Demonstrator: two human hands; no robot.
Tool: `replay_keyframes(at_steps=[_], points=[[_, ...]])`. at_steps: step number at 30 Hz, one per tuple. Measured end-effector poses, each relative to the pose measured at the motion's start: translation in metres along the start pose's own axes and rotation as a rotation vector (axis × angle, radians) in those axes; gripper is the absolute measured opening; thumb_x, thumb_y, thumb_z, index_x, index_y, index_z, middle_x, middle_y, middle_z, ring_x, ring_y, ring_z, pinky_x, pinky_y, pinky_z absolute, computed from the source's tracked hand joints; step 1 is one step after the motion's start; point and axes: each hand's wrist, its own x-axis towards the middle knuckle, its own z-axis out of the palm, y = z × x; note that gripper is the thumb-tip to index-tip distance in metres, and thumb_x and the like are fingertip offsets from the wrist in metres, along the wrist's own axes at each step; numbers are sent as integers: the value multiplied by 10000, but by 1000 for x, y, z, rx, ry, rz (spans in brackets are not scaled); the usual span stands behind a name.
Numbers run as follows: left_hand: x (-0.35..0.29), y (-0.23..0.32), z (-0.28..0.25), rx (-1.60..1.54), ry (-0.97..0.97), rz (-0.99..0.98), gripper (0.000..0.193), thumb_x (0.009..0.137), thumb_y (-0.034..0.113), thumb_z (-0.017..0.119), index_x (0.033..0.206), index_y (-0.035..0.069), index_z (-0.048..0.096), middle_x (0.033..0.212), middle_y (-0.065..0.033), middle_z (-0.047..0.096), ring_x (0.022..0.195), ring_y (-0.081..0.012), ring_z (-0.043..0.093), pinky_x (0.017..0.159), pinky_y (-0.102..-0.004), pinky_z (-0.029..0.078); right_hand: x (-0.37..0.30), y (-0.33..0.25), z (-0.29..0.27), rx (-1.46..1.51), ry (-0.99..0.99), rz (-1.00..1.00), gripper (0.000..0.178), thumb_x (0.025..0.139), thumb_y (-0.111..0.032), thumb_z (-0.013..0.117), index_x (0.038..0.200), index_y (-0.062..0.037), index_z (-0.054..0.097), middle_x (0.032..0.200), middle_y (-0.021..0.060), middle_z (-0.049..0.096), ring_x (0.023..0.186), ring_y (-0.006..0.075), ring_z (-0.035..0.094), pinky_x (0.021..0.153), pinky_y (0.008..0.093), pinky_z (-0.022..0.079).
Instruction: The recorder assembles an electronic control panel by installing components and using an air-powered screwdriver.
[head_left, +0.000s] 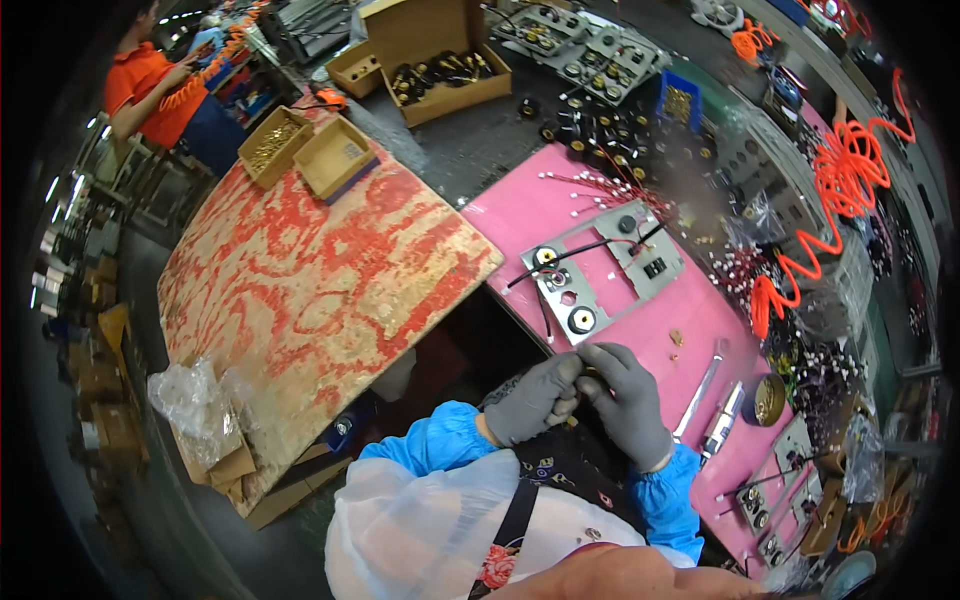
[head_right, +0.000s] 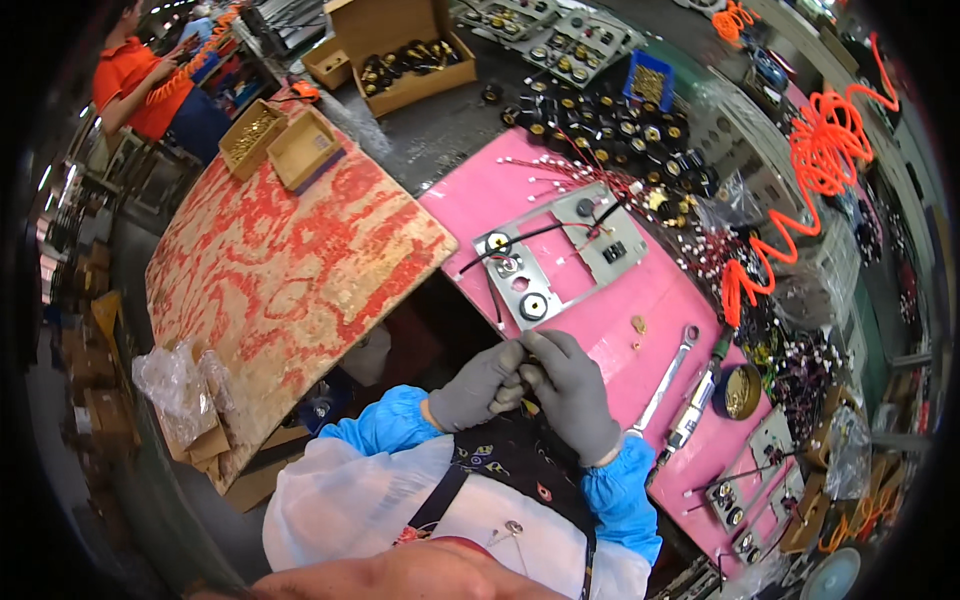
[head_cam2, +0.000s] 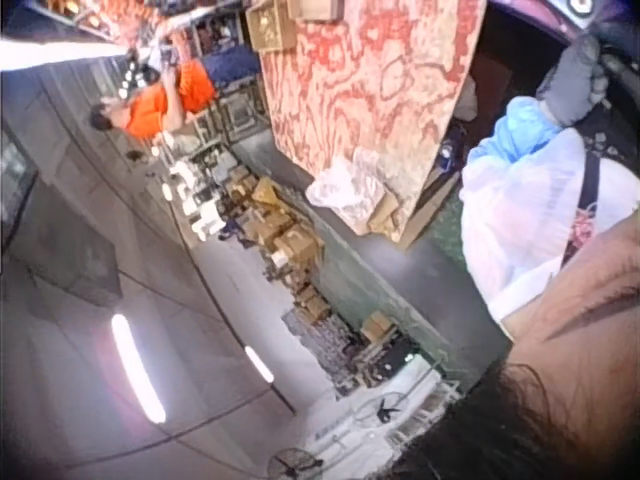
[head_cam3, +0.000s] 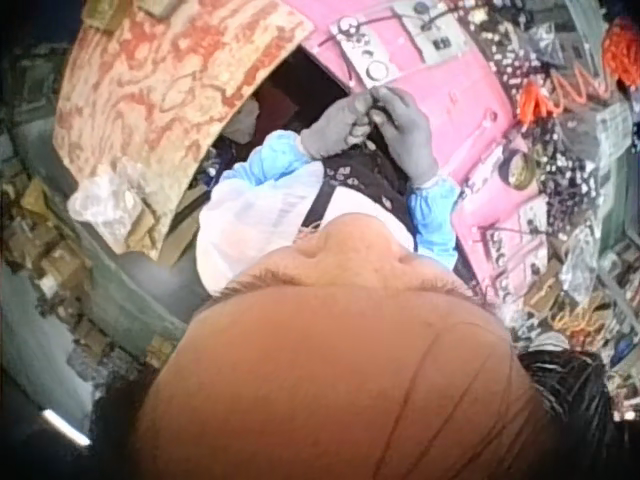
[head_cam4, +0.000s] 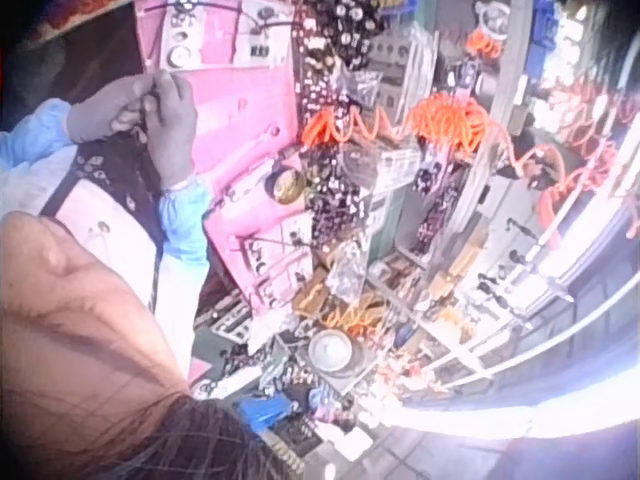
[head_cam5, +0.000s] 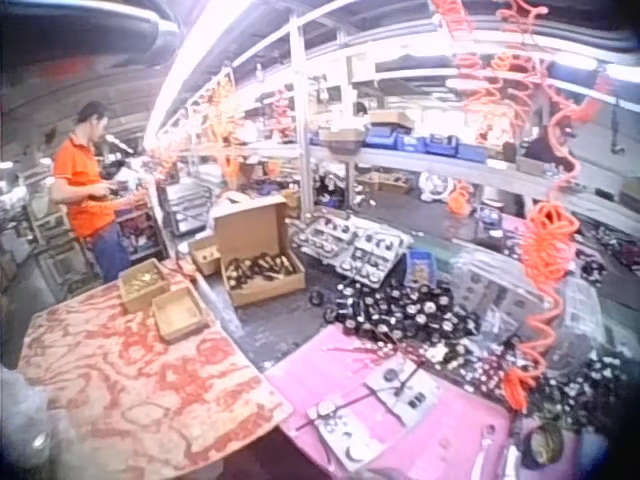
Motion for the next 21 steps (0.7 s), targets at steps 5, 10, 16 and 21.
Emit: replay_keyframes(at_steps=[5, 10, 16, 21], points=[[-4, -3, -24, -309, 163, -78, 324, 954, 479, 507, 938, 158, 466, 640, 64, 276, 520, -42, 259, 408, -168, 204, 17, 2, -24, 29, 35, 192, 363, 795, 5, 647, 1151, -28, 581, 1023, 156, 597, 904, 308, 630, 762, 365, 504], [-11, -13, -47, -427, 135, -313, 301, 971, 454, 491, 934, 155, 482, 646, 72, 229, 533, -42, 232, 404, -165, 186, 62, 62, -7, -195, 137, 66, 289, 801, -29, 606, 1089, -23, 594, 972, 181, 582, 879, 348, 601, 769, 417, 490], [-17, -45, -119, -920, 217, -382, 340, 923, 420, 581, 1006, 90, 586, 611, 76, 300, 530, -44, 322, 451, -178, 286, 92, 81, 42, -293, 179, 154, 244, 807, -49, 580, 1051, -50, 578, 961, 188, 549, 881, 391, 579, 769, 452, 485], [-1, -32, -115, -915, 345, -284, 368, 909, 412, 598, 1006, 58, 622, 600, 84, 359, 516, -40, 377, 424, -190, 309, 83, 85, 42, -39, 245, 305, 296, 813, -106, 608, 1100, -41, 634, 973, 188, 597, 893, 361, 607, 781, 430, 494]])
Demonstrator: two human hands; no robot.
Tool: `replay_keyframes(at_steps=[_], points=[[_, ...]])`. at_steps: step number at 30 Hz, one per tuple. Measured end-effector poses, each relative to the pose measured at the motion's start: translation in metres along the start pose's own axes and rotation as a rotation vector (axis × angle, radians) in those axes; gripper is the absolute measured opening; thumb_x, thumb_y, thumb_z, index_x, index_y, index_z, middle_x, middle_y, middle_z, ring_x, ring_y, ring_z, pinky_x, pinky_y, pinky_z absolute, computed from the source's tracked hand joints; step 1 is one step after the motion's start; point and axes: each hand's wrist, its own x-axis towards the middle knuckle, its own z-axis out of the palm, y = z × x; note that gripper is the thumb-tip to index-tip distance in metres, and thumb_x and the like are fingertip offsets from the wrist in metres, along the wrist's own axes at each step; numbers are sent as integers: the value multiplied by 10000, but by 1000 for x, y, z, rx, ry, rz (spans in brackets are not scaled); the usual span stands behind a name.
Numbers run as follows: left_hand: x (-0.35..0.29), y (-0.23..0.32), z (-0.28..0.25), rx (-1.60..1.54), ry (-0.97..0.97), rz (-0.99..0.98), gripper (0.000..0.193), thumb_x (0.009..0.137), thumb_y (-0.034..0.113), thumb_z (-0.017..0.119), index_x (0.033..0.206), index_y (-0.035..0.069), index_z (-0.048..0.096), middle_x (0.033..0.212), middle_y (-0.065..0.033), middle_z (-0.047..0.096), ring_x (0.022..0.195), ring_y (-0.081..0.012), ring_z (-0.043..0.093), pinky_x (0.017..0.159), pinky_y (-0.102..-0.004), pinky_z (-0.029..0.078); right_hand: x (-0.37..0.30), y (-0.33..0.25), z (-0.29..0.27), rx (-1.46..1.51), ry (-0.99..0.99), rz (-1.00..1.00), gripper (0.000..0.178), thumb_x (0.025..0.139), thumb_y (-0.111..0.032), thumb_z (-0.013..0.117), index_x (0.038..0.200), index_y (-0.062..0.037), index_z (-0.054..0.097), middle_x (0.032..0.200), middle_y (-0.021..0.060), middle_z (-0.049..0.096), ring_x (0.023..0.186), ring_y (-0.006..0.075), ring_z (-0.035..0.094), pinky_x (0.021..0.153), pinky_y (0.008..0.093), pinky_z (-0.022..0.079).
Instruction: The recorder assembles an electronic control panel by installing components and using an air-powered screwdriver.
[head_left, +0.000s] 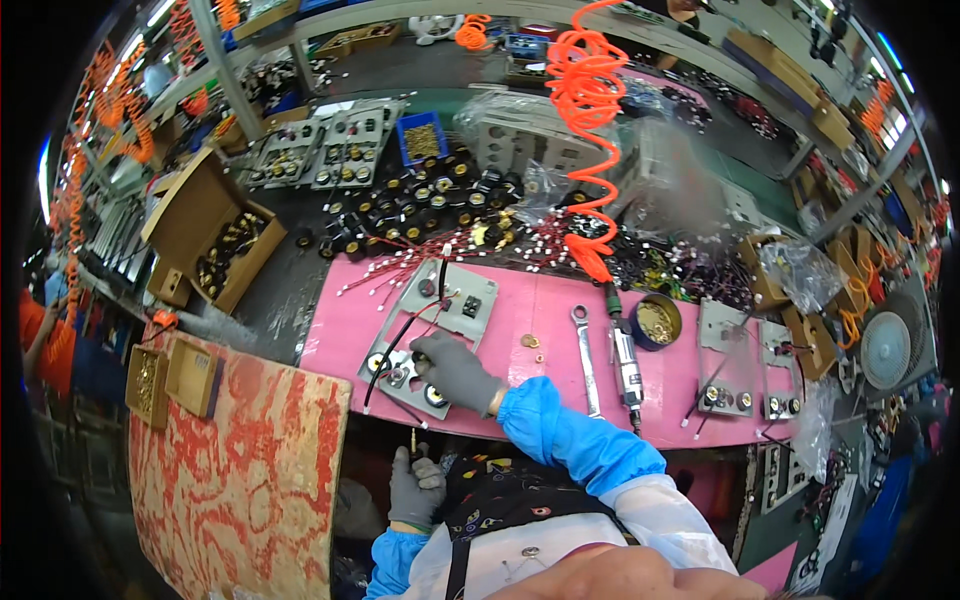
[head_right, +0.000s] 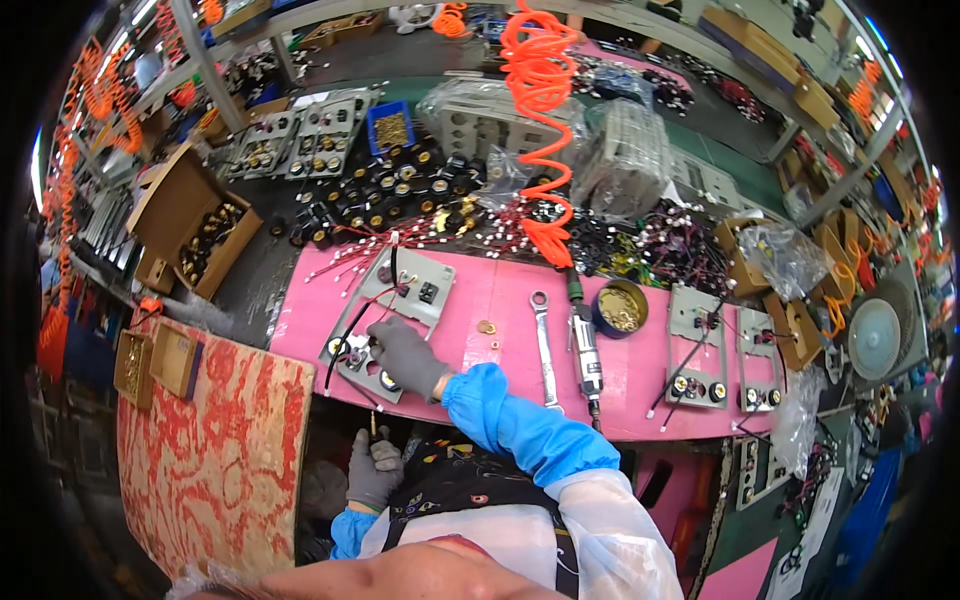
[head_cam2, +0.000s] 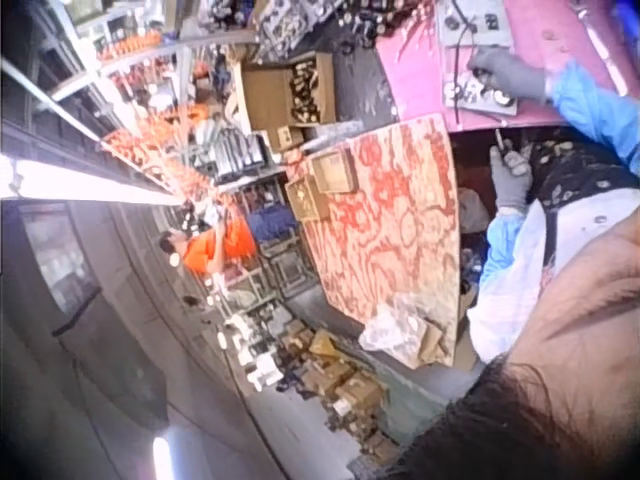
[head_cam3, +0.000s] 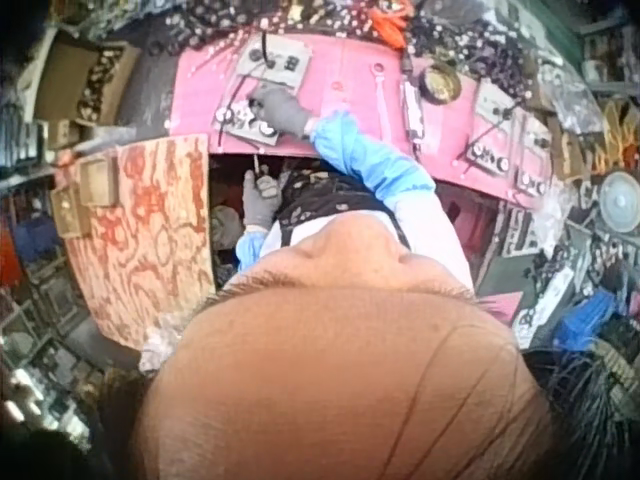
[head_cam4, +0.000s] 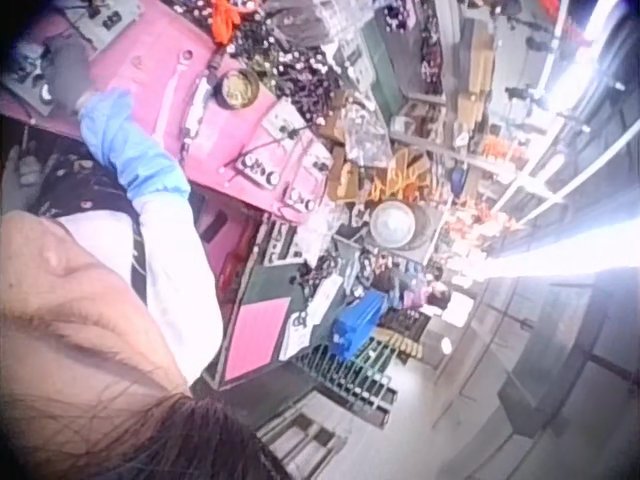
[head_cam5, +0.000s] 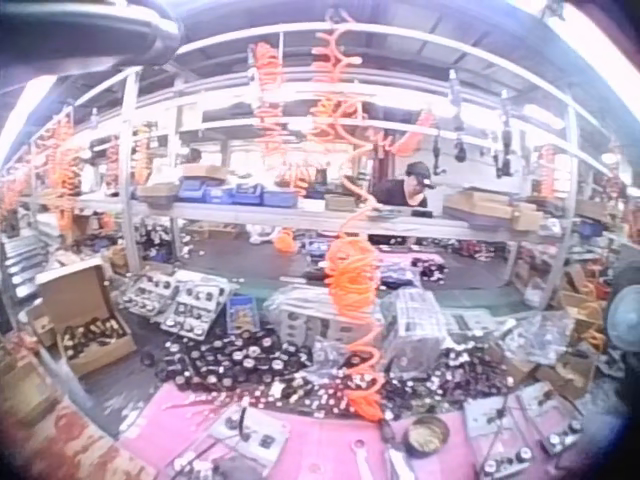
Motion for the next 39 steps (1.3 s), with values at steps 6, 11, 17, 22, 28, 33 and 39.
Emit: replay_keyframes(at_steps=[6, 11, 17, 22, 28, 33, 39], points=[[-10, -12, 15, -81, 42, -55, 366, 919, 459, 571, 814, 115, 509, 608, 60, 365, 487, -59, 375, 389, -199, 301, -20, -5, -19, 186, -170, 25, 301, 833, -121, 625, 1117, -23, 627, 1042, 192, 628, 981, 331, 613, 844, 388, 493], [-19, -27, 33, 83, 19, -10, 346, 937, 449, 541, 776, 149, 481, 608, 56, 357, 478, -52, 361, 382, -195, 294, -44, -9, -26, 342, -352, 42, 320, 831, -100, 638, 1135, -3, 618, 1041, 170, 630, 964, 286, 621, 845, 379, 494], [-24, -39, 44, 271, -184, -91, 343, 958, 452, 466, 805, 146, 495, 632, 61, 359, 485, -49, 351, 371, -188, 290, -59, -10, -30, 271, -402, -82, 338, 822, -107, 644, 1143, -8, 601, 1060, 172, 612, 996, 300, 607, 867, 393, 483], [-19, -46, 46, 561, -189, 63, 370, 975, 445, 402, 863, 105, 498, 675, 11, 412, 499, -66, 338, 412, -195, 285, -59, -7, -39, 312, -402, -101, 350, 819, -109, 644, 1152, -10, 596, 1060, 174, 609, 1001, 307, 604, 869, 392, 479], [-3, -29, 9, 2130, -410, 800, 426, 843, 224, 634, 1245, 116, 546, 1200, -137, 587, 1055, -282, 592, 917, -448, 450, -55, -9, -44, 149, -292, -155, 339, 828, -96, 603, 1157, -18, 583, 1016, 179, 591, 938, 337, 577, 868, 417, 461], [-10, -38, 37, 2679, -436, 1203, 372, 946, 320, 515, 1251, 107, 536, 1229, -131, 554, 1139, -347, 516, 1014, -467, 368, -51, 22, -42, 188, -93, -169, 343, 842, -94, 598, 1181, -70, 558, 1030, 169, 565, 949, 347, 576, 840, 416, 476], [7, -42, 10, 1823, -381, 787, 403, 985, 321, 457, 1300, 70, 467, 1288, -125, 535, 1191, -263, 531, 1042, -451, 422, -59, -7, -54, 73, -112, -131, 382, 799, -29, 639, 1171, -76, 567, 992, 125, 560, 913, 308, 599, 783, 380, 489]])
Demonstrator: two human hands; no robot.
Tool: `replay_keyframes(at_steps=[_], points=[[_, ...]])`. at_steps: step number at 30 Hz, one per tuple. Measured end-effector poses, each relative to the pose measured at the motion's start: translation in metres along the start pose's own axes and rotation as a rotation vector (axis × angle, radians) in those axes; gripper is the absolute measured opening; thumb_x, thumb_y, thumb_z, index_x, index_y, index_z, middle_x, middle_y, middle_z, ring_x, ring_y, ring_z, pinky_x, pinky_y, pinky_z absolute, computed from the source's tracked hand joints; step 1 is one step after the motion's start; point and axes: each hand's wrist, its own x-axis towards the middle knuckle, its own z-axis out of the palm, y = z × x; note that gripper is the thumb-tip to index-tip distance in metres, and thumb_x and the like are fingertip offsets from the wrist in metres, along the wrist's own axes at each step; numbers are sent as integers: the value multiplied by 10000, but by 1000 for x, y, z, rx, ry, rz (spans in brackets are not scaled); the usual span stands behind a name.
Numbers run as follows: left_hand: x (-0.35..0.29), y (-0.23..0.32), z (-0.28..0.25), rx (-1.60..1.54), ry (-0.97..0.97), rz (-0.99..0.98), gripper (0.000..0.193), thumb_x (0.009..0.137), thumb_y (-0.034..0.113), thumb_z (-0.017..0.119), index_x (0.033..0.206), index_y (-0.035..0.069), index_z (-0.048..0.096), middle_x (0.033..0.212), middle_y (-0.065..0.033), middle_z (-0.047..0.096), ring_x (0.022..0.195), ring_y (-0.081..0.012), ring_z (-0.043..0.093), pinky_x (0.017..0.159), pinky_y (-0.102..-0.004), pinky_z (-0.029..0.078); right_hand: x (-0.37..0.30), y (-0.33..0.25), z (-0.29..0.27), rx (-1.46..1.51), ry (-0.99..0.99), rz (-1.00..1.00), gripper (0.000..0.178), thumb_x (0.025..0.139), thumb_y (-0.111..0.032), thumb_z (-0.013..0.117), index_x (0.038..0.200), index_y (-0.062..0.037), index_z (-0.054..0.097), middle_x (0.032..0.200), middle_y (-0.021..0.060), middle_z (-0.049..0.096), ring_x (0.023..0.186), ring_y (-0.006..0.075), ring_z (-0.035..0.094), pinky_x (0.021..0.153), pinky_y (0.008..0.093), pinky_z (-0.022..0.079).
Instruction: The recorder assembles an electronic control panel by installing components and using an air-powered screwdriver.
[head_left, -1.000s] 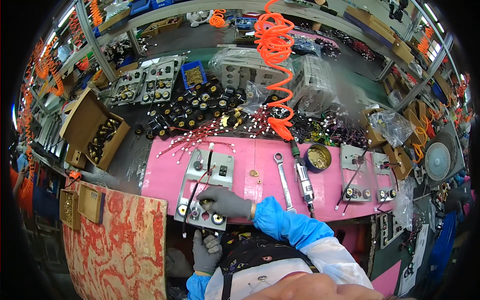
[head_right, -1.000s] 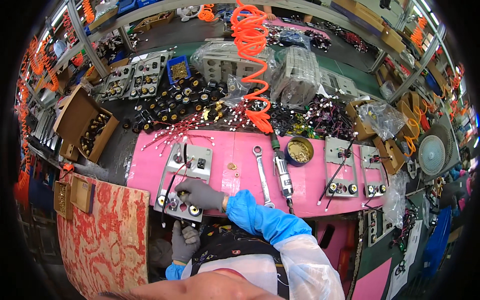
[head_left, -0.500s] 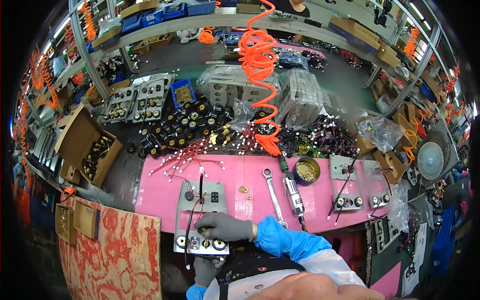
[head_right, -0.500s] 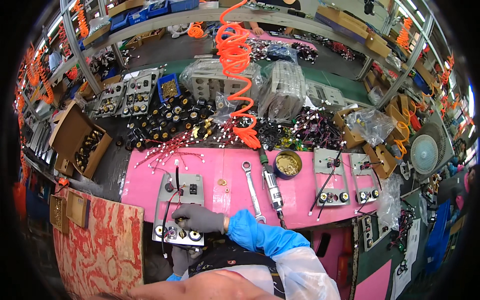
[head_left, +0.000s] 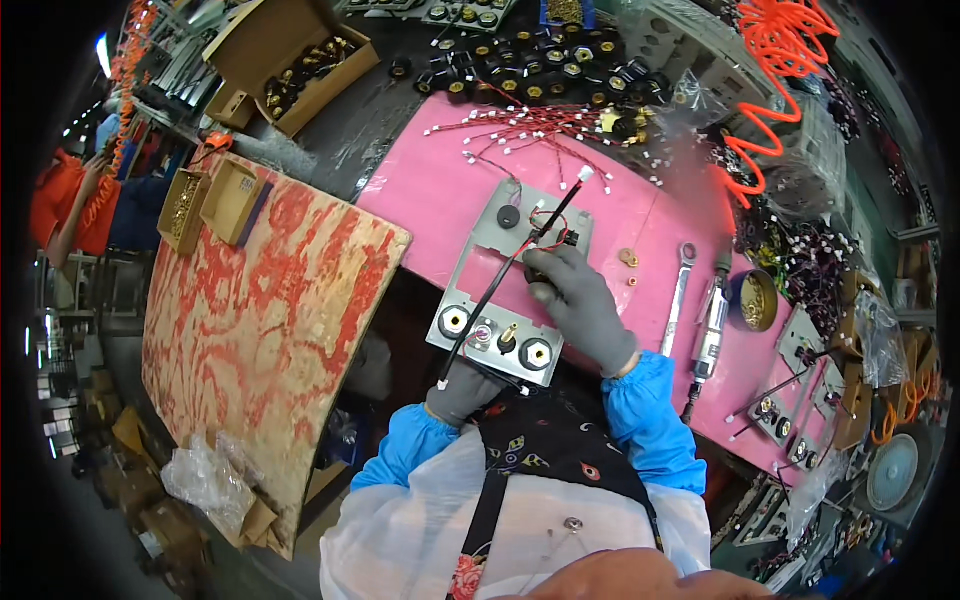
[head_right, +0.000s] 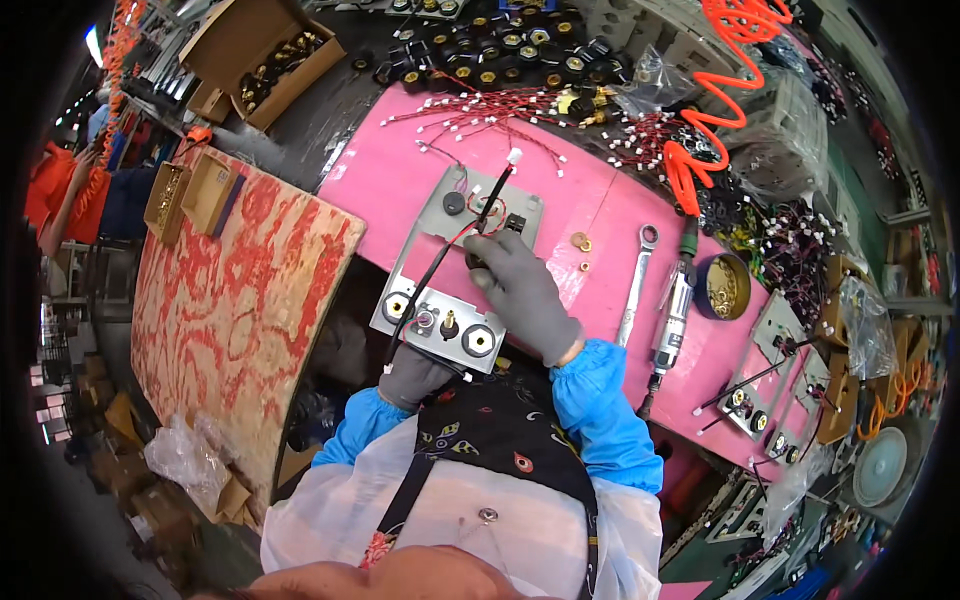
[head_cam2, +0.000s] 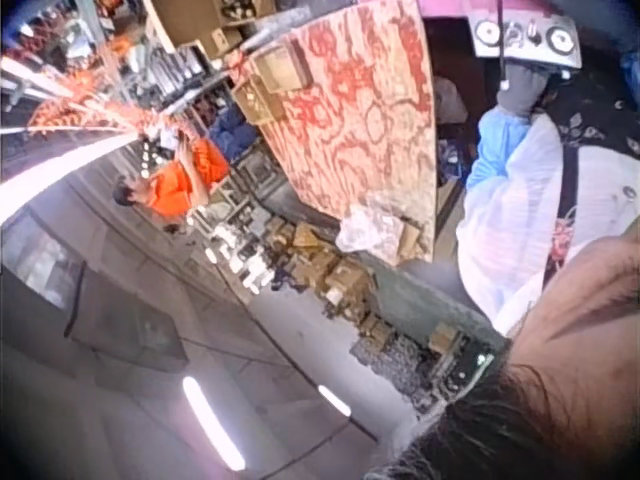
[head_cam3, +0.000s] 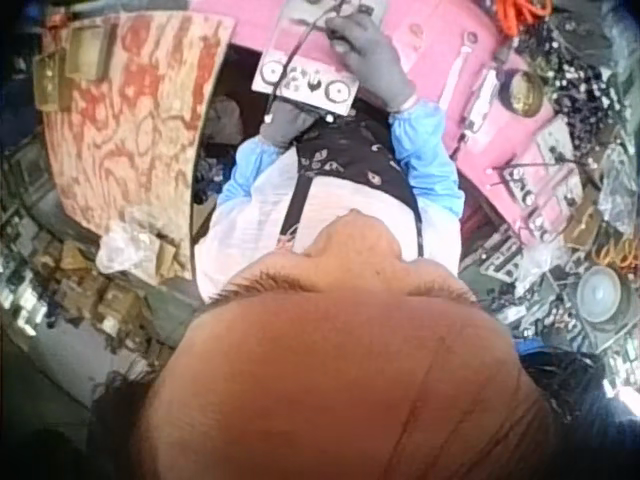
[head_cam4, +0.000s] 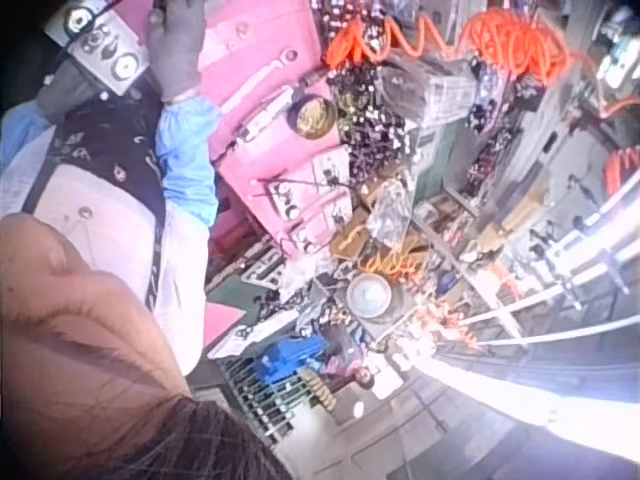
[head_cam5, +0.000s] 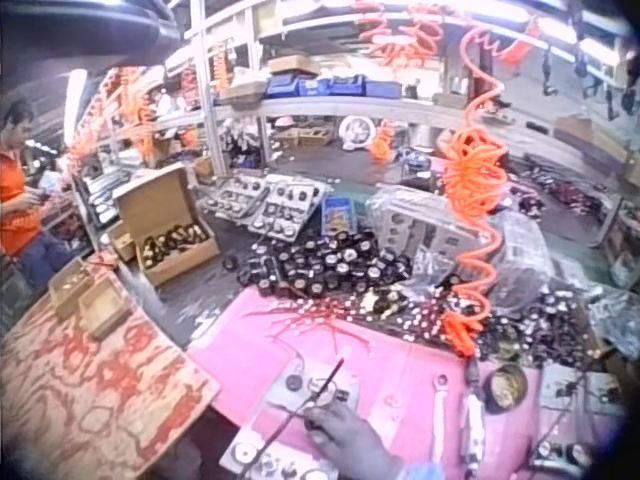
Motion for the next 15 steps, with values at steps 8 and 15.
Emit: replay_keyframes(at_steps=[8, 15], points=[[3, -8, -3, -104, -45, -78, 450, 983, 325, 469, 1344, 63, 412, 1334, -139, 494, 1227, -276, 506, 1064, -467, 411, 2, 7, 8, -76, 25, -4, 323, 820, -45, 626, 1133, -90, 565, 985, 125, 550, 870, 340, 595, 722, 418, 505], [-3, -27, 3, 168, -9, 28, 457, 969, 304, 501, 1349, 74, 397, 1311, -141, 499, 1189, -288, 527, 1031, -476, 439, 0, 11, 19, -174, 21, -11, 334, 802, -33, 628, 1129, -56, 567, 980, 134, 542, 931, 330, 566, 746, 421, 499]])
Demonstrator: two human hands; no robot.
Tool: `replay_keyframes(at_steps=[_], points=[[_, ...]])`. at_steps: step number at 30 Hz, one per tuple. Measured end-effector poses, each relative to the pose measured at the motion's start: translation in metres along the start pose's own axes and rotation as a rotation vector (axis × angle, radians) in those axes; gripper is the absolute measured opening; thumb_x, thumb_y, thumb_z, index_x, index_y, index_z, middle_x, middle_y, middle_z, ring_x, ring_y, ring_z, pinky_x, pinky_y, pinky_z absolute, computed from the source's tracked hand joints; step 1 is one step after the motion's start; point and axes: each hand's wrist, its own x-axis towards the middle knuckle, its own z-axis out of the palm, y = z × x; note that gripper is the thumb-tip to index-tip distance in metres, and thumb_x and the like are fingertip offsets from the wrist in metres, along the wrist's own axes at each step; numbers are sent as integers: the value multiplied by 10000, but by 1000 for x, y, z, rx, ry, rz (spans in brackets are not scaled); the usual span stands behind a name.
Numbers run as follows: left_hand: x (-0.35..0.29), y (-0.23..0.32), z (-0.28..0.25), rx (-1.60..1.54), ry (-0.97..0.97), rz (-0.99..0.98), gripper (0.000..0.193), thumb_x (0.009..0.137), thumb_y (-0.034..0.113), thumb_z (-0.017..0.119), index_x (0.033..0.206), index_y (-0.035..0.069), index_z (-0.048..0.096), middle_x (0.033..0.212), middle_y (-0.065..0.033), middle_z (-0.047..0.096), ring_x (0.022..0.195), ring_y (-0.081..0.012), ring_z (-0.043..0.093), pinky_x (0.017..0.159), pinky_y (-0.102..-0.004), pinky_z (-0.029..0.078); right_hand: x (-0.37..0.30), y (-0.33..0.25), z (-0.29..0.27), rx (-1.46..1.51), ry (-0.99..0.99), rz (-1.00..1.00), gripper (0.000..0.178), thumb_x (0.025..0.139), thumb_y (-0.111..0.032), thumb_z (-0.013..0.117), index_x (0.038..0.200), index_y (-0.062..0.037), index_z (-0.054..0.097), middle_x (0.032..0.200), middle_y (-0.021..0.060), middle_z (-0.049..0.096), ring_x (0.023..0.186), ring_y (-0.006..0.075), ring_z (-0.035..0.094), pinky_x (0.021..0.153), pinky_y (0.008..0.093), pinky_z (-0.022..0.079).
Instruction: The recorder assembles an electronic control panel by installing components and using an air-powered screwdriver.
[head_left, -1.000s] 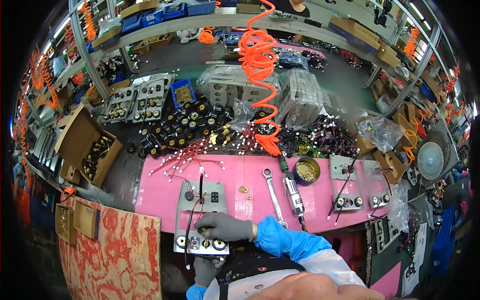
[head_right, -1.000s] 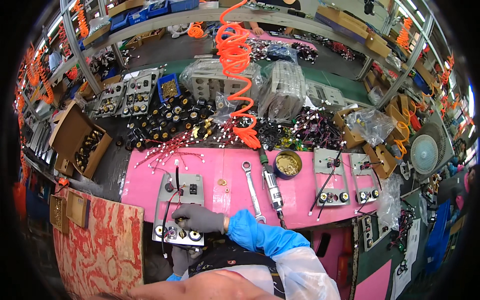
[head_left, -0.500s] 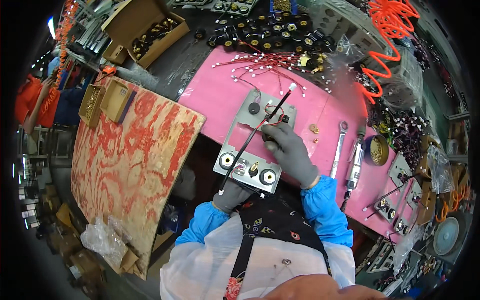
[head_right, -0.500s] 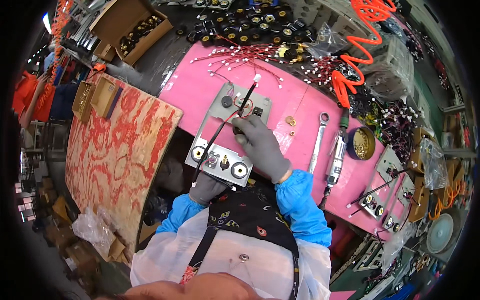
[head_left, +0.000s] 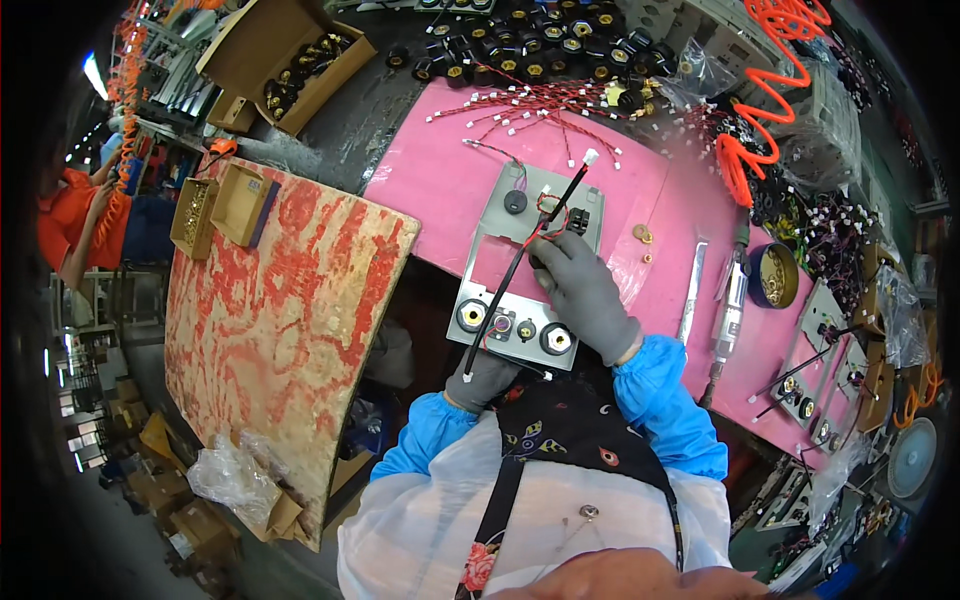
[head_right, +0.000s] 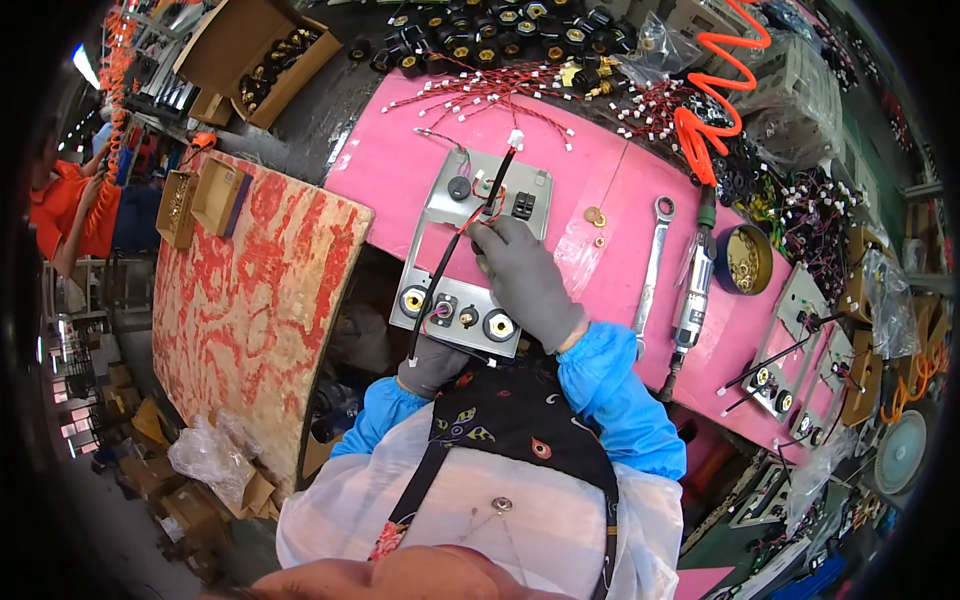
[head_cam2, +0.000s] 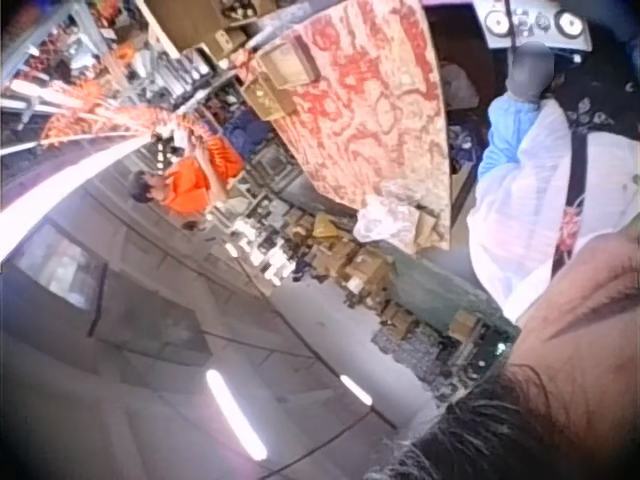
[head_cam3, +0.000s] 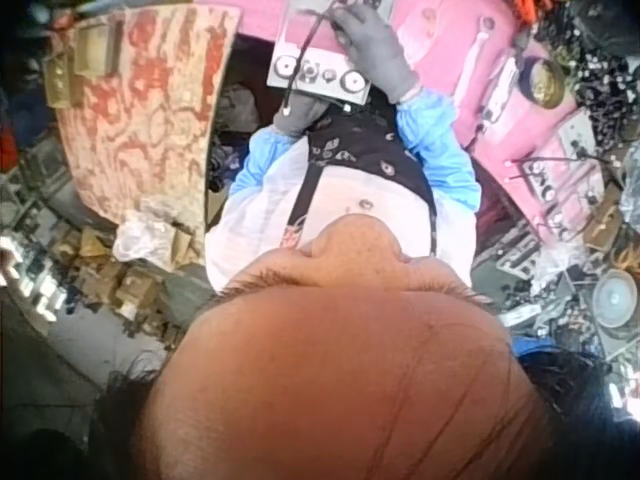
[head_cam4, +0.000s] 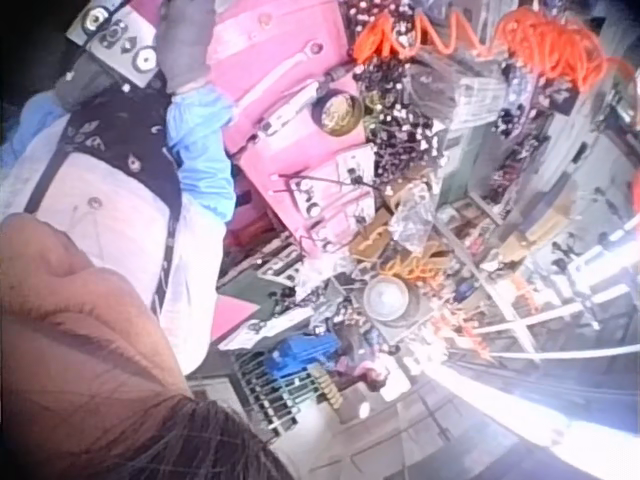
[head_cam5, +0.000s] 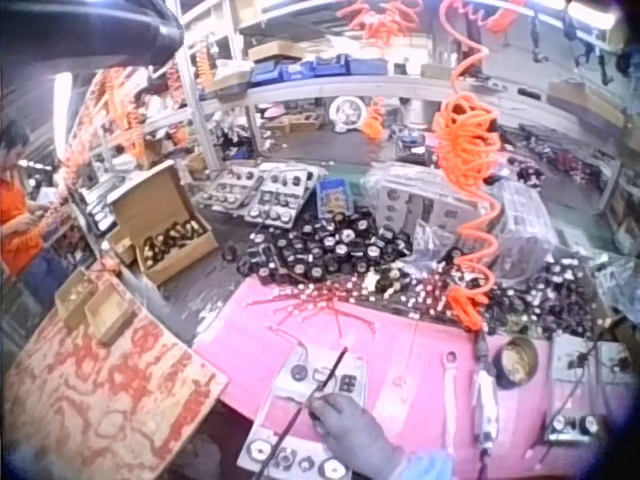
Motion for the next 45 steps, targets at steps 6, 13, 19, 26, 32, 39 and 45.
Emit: replay_keyframes(at_steps=[6, 13, 19, 26, 32, 39, 45], points=[[-5, 16, 1, 282, 25, -16, 366, 947, 112, 524, 1300, 62, 442, 1272, -137, 526, 1143, -270, 554, 1011, -429, 459, -3, 2, 6, -7, 64, -61, 317, 806, -48, 640, 1115, -57, 571, 1006, 140, 554, 926, 342, 577, 750, 425, 501], [-20, -3, 9, -153, 73, -159, 248, 963, 47, 463, 1184, -8, 560, 1160, -106, 605, 1058, -192, 588, 923, -358, 488, -8, 9, 6, -14, 49, -79, 415, 739, 20, 597, 1148, -32, 550, 1042, 183, 520, 978, 388, 527, 827, 437, 477], [4, 36, -12, -932, 123, -172, 262, 1002, 92, 395, 1197, 1, 544, 1110, -116, 618, 1045, -185, 570, 940, -382, 474, -6, 12, 7, -65, -10, -154, 468, 768, -9, 592, 1229, -39, 512, 1092, 158, 509, 1038, 355, 515, 874, 415, 469], [31, 98, -15, -1173, 246, -270, 391, 914, 283, 547, 1208, 27, 513, 1168, -118, 577, 1084, -244, 571, 967, -437, 458, -6, -21, -41, 204, 13, -262, 391, 821, -35, 616, 1205, -72, 553, 1061, 131, 534, 974, 328, 575, 817, 392, 497], [74, 69, -21, -715, 314, -115, 310, 966, 279, 474, 1091, 15, 579, 1055, -94, 617, 989, -205, 582, 907, -385, 462, 0, -21, -56, 14, -95, -352, 354, 840, -98, 618, 1184, -84, 536, 1034, 155, 520, 919, 376, 577, 749, 442, 494], [112, 67, -16, -716, 401, -64, 328, 1011, 274, 463, 1031, 6, 650, 932, -76, 672, 836, -133, 598, 775, -306, 480, 21, -24, -65, -248, -180, -279, 323, 854, -141, 594, 1168, -88, 535, 1024, 144, 514, 899, 347, 591, 718, 439, 513], [115, 48, -20, -723, 326, -65, 344, 1014, 289, 447, 1044, 10, 646, 964, -91, 669, 844, -142, 616, 761, -314, 503, 28, -13, -45, -502, -209, -277, 327, 846, -122, 552, 1164, -50, 534, 1025, 128, 523, 922, 309, 594, 695, 400, 534]])
